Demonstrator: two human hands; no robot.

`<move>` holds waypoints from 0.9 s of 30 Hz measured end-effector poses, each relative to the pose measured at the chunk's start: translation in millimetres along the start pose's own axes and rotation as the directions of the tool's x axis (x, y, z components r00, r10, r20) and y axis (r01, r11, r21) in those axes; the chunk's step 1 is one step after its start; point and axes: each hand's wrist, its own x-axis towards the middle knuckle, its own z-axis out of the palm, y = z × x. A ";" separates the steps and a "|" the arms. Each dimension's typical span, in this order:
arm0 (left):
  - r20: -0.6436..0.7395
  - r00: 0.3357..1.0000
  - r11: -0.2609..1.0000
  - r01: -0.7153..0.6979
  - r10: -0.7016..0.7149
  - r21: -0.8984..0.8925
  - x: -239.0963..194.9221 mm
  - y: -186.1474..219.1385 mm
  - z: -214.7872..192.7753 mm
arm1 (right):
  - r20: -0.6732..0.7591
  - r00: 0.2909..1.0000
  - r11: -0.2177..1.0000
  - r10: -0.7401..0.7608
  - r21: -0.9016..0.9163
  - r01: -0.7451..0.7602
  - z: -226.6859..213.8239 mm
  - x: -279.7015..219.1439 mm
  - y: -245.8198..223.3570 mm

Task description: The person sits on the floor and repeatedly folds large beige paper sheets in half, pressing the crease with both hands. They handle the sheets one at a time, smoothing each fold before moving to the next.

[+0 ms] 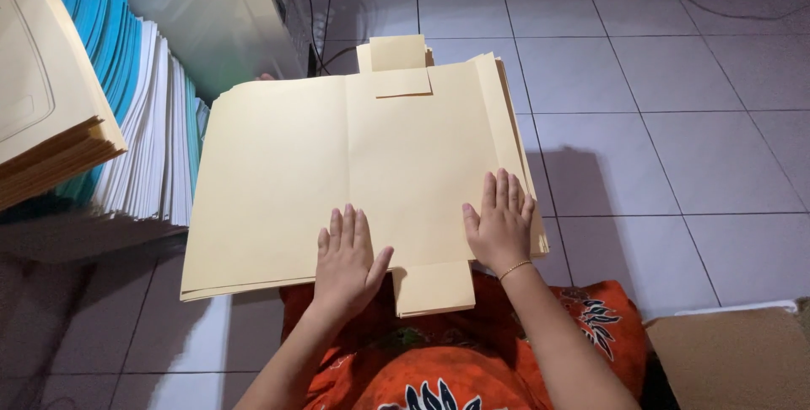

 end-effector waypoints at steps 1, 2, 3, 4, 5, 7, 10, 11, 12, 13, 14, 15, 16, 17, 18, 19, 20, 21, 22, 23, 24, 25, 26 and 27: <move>-0.001 1.000 1.000 -0.003 0.003 -0.002 24.6 -1.7 -6.6 | -0.002 1.000 1.000 0.001 -0.002 -0.001 -2.1 -0.5 -1.8; -0.024 1.000 0.999 0.002 -0.001 0.034 49.5 -2.5 -12.8 | 0.009 1.000 1.000 0.004 -0.004 -0.004 -4.6 -0.7 -2.8; -0.047 0.999 0.997 0.008 -0.005 0.070 74.3 -3.4 -19.1 | 0.021 1.000 1.000 0.007 -0.006 -0.007 -7.2 -1.0 -4.0; -0.050 0.999 0.998 0.006 -0.003 0.066 113.5 -14.7 -13.9 | 0.018 1.000 1.000 0.007 -0.011 -0.006 -7.8 -0.8 -4.5; -0.134 0.991 0.993 0.011 0.005 0.120 152.4 -26.1 -9.1 | 0.043 0.999 1.000 0.016 -0.009 -0.015 -8.8 -0.8 -5.4; -0.226 0.974 0.986 0.021 0.018 0.168 219.7 -42.5 -10.1 | 0.058 0.998 1.000 0.021 -0.012 -0.020 -11.1 1.1 -7.5; -0.209 0.977 0.988 0.059 -0.029 0.141 279.5 -56.2 -18.7 | 0.081 0.996 0.999 0.043 -0.034 -0.040 -11.6 2.2 -10.4; -0.239 0.970 0.986 0.077 -0.040 0.150 287.2 -57.3 -17.7 | 0.084 0.995 0.998 0.050 -0.046 -0.047 -11.4 3.0 -10.4; -0.267 0.962 0.982 0.097 -0.051 0.161 292.7 -59.4 -15.9 | 0.089 0.994 0.997 0.058 -0.056 -0.053 -10.3 1.5 -11.0; -0.271 0.961 0.982 0.100 -0.055 0.158 284.6 -55.8 -18.1 | 0.087 0.995 0.997 0.053 -0.058 -0.048 -11.9 3.4 -11.1; -0.275 0.960 0.986 0.089 -0.049 0.138 274.2 -52.6 -18.6 | 0.088 0.994 0.997 0.057 -0.051 -0.053 -12.2 2.3 -11.4; -0.279 0.959 0.990 0.078 -0.042 0.117 263.4 -48.9 -18.9 | 0.088 0.994 0.997 0.061 -0.043 -0.057 -12.5 0.6 -11.2; -0.281 0.959 0.990 0.080 -0.044 0.119 240.7 -43.0 -17.4 | 0.088 0.994 0.998 0.058 -0.041 -0.055 -11.2 1.5 -10.2; -0.278 0.960 0.990 0.062 -0.025 0.126 217.7 -36.8 -15.7 | 0.084 0.995 0.998 0.058 -0.039 -0.055 -10.1 2.1 -9.0; -0.274 0.962 0.990 0.045 -0.007 0.135 193.4 -31.3 -13.6 | 0.083 0.995 0.998 0.056 -0.035 -0.054 -8.4 1.8 -8.4; -0.275 0.961 0.989 0.050 -0.010 0.138 160.8 -25.0 -10.4 | 0.084 0.995 0.998 0.052 -0.031 -0.050 -8.7 -0.1 -7.8; -0.203 0.979 0.992 0.037 -0.012 0.121 129.2 -18.6 -8.0 | 0.080 0.996 0.998 0.047 -0.038 -0.044 -9.2 -0.8 -7.5; -0.131 0.991 0.994 0.027 -0.013 0.102 98.2 -12.1 -5.3 | 0.077 0.996 0.998 0.042 -0.044 -0.039 -9.6 -1.1 -7.1; -0.131 0.991 0.994 0.028 -0.014 0.106 66.2 -6.0 -3.6 | 0.077 0.996 0.998 0.041 -0.040 -0.038 -11.2 -2.1 -8.5; -0.076 0.997 0.998 -0.003 0.007 0.058 35.0 -0.1 -1.7 | 0.074 0.996 0.999 0.040 -0.033 -0.038 -12.4 -2.3 -9.8; -0.020 0.999 0.999 -0.033 0.033 0.004 4.0 7.3 2.0 | 0.074 0.996 0.999 0.041 -0.030 -0.039 -13.7 -3.4 -9.1; -0.017 0.999 0.999 -0.032 0.033 0.004 -10.5 4.6 9.3 | 0.076 0.996 0.999 0.042 -0.030 -0.040 -13.3 -3.7 -9.5; -0.015 0.998 0.998 -0.059 0.060 0.009 -24.6 2.8 17.2 | 0.070 0.997 0.999 0.037 -0.023 -0.036 -13.1 -3.8 -9.0; -0.013 0.996 0.996 -0.086 0.087 0.013 -38.2 0.8 24.8 | 0.064 0.997 0.999 0.032 -0.016 -0.031 -12.9 -3.4 -8.7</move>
